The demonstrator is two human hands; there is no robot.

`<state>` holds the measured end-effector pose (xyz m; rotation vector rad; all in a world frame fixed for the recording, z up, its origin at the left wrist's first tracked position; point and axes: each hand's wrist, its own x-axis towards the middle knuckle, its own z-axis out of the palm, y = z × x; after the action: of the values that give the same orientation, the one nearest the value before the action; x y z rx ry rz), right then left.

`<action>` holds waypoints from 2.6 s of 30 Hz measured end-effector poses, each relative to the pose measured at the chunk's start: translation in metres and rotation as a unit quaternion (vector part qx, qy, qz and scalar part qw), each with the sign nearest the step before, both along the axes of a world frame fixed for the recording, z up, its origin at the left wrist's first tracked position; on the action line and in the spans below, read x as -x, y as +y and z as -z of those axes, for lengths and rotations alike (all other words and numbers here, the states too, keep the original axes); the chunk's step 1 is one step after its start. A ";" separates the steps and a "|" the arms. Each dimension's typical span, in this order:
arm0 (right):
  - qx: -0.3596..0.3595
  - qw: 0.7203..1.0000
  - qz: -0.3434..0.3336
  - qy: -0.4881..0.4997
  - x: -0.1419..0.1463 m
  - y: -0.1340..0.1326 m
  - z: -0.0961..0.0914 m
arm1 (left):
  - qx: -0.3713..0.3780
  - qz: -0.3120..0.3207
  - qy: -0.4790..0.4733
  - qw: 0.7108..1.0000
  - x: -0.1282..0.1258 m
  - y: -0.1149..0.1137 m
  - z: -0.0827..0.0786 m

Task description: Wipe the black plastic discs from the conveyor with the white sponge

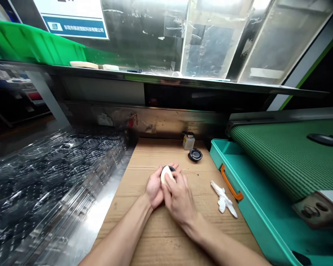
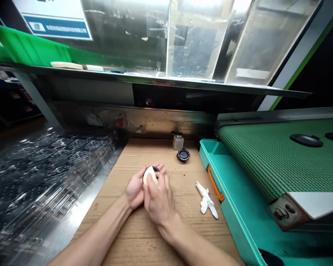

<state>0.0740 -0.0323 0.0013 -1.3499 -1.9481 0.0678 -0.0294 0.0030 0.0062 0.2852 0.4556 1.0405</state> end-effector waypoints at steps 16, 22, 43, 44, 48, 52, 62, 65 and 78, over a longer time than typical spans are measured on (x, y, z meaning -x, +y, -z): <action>0.009 0.998 0.046 0.030 -0.014 0.013 -0.005 | -0.029 -0.001 0.030 0.999 0.001 -0.001 -0.003; 0.066 0.990 -0.015 0.126 -0.031 0.016 -0.003 | -0.052 -0.019 0.030 0.998 -0.004 0.002 -0.001; 0.111 0.990 0.037 0.080 -0.027 0.009 -0.011 | -0.068 -0.060 0.075 0.993 -0.008 -0.003 -0.001; 0.108 0.991 0.035 0.076 -0.028 0.011 -0.010 | -0.064 -0.060 0.080 0.993 -0.008 -0.002 0.000; 0.091 0.994 0.031 0.046 -0.023 0.018 -0.008 | -0.059 -0.059 0.077 0.994 -0.008 -0.002 0.002; 0.116 0.991 0.064 0.006 -0.019 0.019 -0.009 | -0.051 -0.084 0.084 0.992 -0.007 -0.001 0.000; 0.116 0.986 0.075 -0.097 -0.017 0.012 -0.018 | -0.059 -0.029 0.081 0.995 -0.005 -0.001 0.000; 0.125 0.978 0.131 -0.101 -0.017 0.014 -0.020 | -0.067 -0.018 0.072 0.995 -0.006 -0.001 0.002; 0.128 0.966 0.190 -0.121 -0.007 0.012 -0.001 | -0.036 -0.066 0.065 0.995 -0.001 -0.002 -0.001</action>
<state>0.0812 -0.0200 0.0018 -1.9632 -1.8848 -0.0319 -0.0281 0.0010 0.0077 0.3931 0.5612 1.1738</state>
